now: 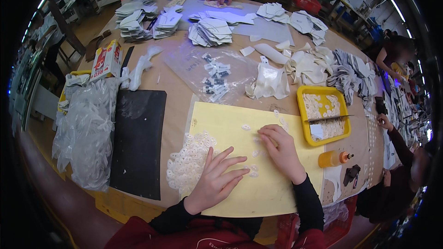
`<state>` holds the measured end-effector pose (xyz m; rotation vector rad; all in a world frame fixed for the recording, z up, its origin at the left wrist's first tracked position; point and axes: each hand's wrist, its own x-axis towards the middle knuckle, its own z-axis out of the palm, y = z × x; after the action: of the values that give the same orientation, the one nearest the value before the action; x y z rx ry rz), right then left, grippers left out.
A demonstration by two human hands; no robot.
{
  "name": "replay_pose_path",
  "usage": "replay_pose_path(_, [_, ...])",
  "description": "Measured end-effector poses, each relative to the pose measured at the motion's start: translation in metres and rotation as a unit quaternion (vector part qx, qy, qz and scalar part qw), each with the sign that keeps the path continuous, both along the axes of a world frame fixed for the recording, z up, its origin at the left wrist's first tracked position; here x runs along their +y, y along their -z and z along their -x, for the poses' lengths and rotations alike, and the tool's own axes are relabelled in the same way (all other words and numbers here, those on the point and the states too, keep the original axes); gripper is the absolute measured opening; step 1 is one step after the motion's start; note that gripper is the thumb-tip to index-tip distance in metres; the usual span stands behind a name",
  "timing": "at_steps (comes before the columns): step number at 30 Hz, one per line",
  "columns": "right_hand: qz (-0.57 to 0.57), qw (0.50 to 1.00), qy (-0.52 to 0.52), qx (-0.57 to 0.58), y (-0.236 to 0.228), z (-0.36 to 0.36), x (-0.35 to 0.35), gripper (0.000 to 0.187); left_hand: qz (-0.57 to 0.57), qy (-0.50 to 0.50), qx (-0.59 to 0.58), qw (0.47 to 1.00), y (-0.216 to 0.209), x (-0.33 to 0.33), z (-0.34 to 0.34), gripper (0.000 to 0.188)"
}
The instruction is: The person repeatedly picks up small white decorative pieces from a yellow cutting board and places them into a yellow tray. The hands work continuously, moving items one at a time across the board and into the tray.
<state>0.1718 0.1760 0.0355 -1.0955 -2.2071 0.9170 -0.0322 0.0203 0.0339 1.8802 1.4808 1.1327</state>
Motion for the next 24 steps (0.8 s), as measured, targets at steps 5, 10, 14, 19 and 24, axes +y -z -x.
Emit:
replay_pose_path(5, [0.044, 0.997, -0.031, 0.049, 0.012, 0.005, -0.012, 0.054, -0.010, -0.005, -0.018, 1.000, 0.002, 0.001, 0.000, 0.026])
replay_pose_path(10, [-0.020, 0.991, -0.130, 0.000, 0.035, 0.026, -0.041, 0.074, -0.016, -0.009, -0.022, 1.000, 0.004, 0.002, 0.000, 0.024])
replay_pose_path(14, [-0.095, 0.991, -0.088, -0.032, 0.033, 0.029, -0.032, 0.076, -0.022, -0.005, -0.020, 1.000, 0.001, 0.002, 0.000, 0.025])
replay_pose_path(19, [-0.101, 0.975, -0.183, -0.069, 0.038, 0.029, -0.037, 0.073, -0.013, 0.009, -0.016, 1.000, 0.005, 0.004, 0.000, 0.025])
replay_pose_path(24, [-0.021, 0.985, -0.173, -0.020, 0.002, 0.013, -0.029, 0.057, -0.014, -0.002, -0.013, 1.000, 0.006, 0.003, 0.001, 0.024])
